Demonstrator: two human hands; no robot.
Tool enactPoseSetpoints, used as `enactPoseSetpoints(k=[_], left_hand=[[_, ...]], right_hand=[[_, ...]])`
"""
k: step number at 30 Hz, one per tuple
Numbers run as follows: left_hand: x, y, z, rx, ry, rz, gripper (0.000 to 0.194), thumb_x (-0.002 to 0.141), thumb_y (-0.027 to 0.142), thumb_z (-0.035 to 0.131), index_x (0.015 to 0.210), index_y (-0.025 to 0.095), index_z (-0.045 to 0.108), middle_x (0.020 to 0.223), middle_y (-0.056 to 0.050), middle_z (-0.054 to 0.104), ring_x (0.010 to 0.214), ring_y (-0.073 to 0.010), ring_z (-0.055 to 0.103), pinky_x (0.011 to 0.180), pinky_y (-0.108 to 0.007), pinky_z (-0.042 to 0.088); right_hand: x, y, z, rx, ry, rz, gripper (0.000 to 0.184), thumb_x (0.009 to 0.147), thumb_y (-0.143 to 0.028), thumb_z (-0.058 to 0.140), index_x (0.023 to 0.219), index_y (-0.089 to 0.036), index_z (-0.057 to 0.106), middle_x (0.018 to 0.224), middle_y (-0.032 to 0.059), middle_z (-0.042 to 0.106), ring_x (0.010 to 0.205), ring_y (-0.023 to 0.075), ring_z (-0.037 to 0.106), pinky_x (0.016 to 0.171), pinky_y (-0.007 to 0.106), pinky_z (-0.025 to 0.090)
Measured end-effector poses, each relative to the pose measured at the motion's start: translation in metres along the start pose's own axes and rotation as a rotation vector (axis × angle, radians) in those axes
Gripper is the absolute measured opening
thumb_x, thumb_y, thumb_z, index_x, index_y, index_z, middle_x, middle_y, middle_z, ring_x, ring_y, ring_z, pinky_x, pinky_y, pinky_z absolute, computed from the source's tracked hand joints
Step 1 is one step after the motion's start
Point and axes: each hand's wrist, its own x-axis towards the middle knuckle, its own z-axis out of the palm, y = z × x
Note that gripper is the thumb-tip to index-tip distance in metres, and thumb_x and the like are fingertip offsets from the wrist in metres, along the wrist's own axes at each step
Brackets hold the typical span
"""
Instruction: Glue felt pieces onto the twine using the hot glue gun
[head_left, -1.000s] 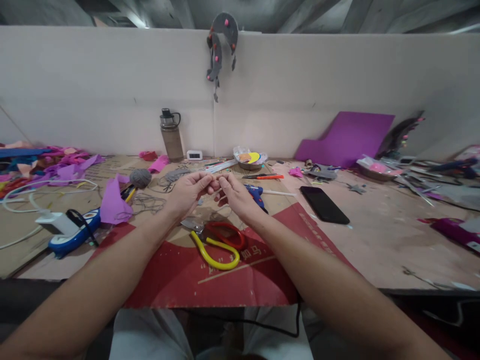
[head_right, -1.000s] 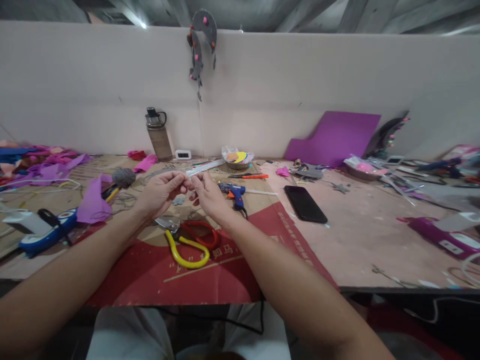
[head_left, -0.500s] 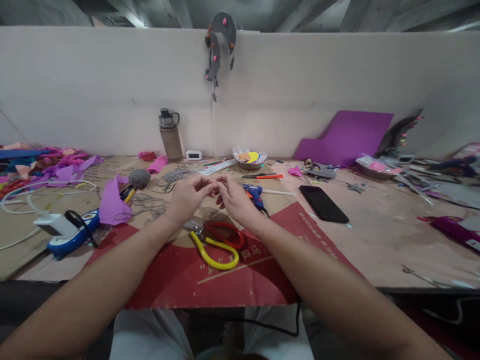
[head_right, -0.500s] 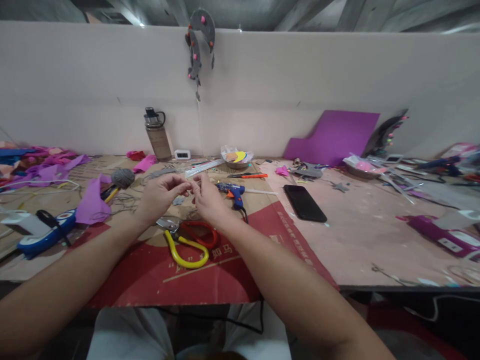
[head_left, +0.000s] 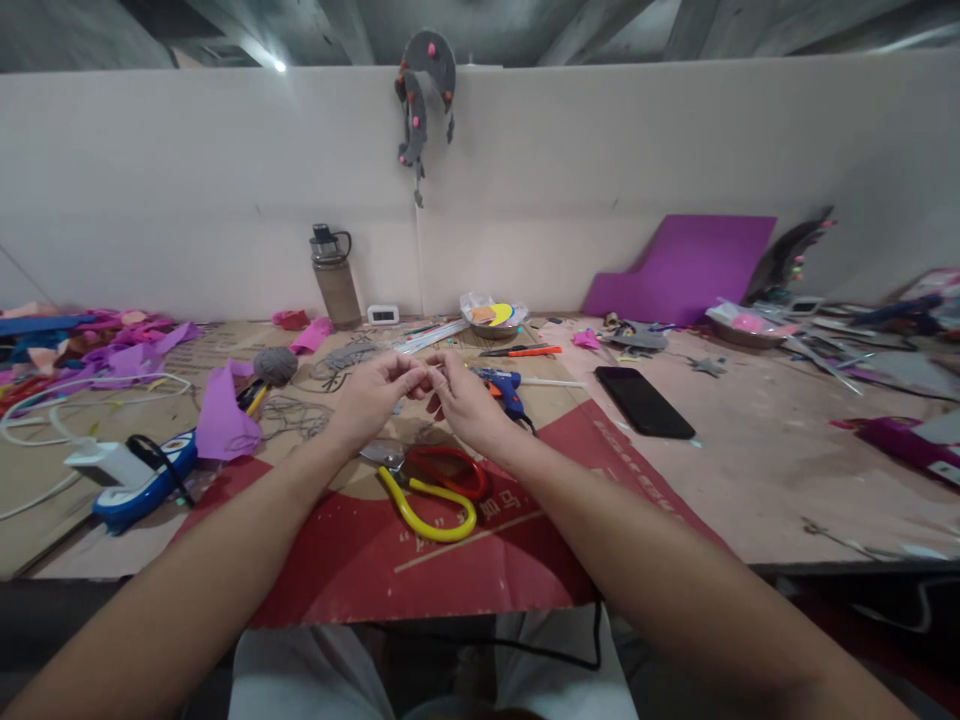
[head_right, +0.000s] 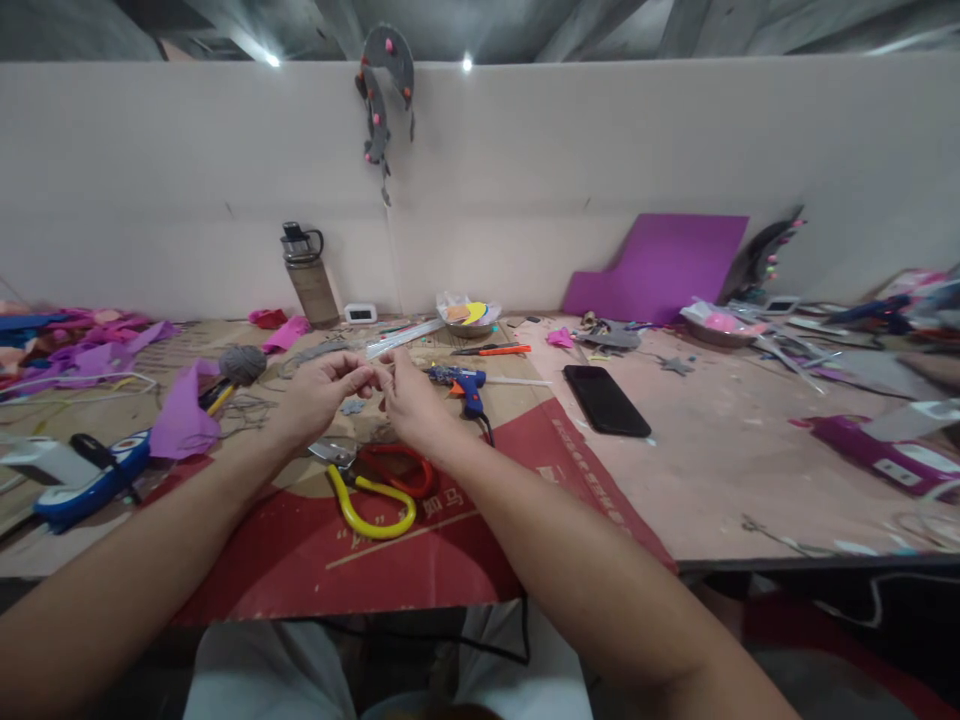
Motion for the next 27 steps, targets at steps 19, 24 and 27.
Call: enactPoseSetpoints(k=[19,24,27], left_hand=[[-0.001,-0.001,0.004,-0.023,-0.090,0.015,0.027,0.085,0.042,0.058,0.075,0.016,0.056,0.066,0.001,0.054,0.060,-0.0108,0.049,0.061,-0.025,0.039],[-0.004,0.007,0.012,-0.431,-0.116,-0.062,0.029,0.079,0.041,0.066,0.070,0.016,0.054,0.063,0.002,0.050,0.057,-0.0091,0.043,0.057,-0.024,0.036],[-0.007,0.020,0.011,-0.646,-0.190,-0.081,0.033,0.077,0.041,0.068,0.065,0.016,0.050,0.063,0.002,0.046,0.057,-0.0088,0.042,0.058,-0.025,0.038]], right_hand=[[-0.006,-0.004,0.005,0.060,0.044,0.029,0.021,0.094,-0.036,0.039,0.108,-0.021,0.043,0.086,0.0026,0.059,0.069,0.0127,0.056,0.059,0.024,0.044],[-0.008,-0.010,0.010,0.274,0.029,0.006,0.023,0.092,-0.038,0.043,0.110,-0.023,0.045,0.098,0.0036,0.059,0.078,0.0125,0.057,0.062,0.023,0.047],[-0.005,-0.011,0.010,0.485,-0.018,-0.024,0.028,0.095,-0.044,0.033,0.109,-0.024,0.047,0.095,0.0033,0.059,0.072,0.0123,0.056,0.062,0.025,0.048]])
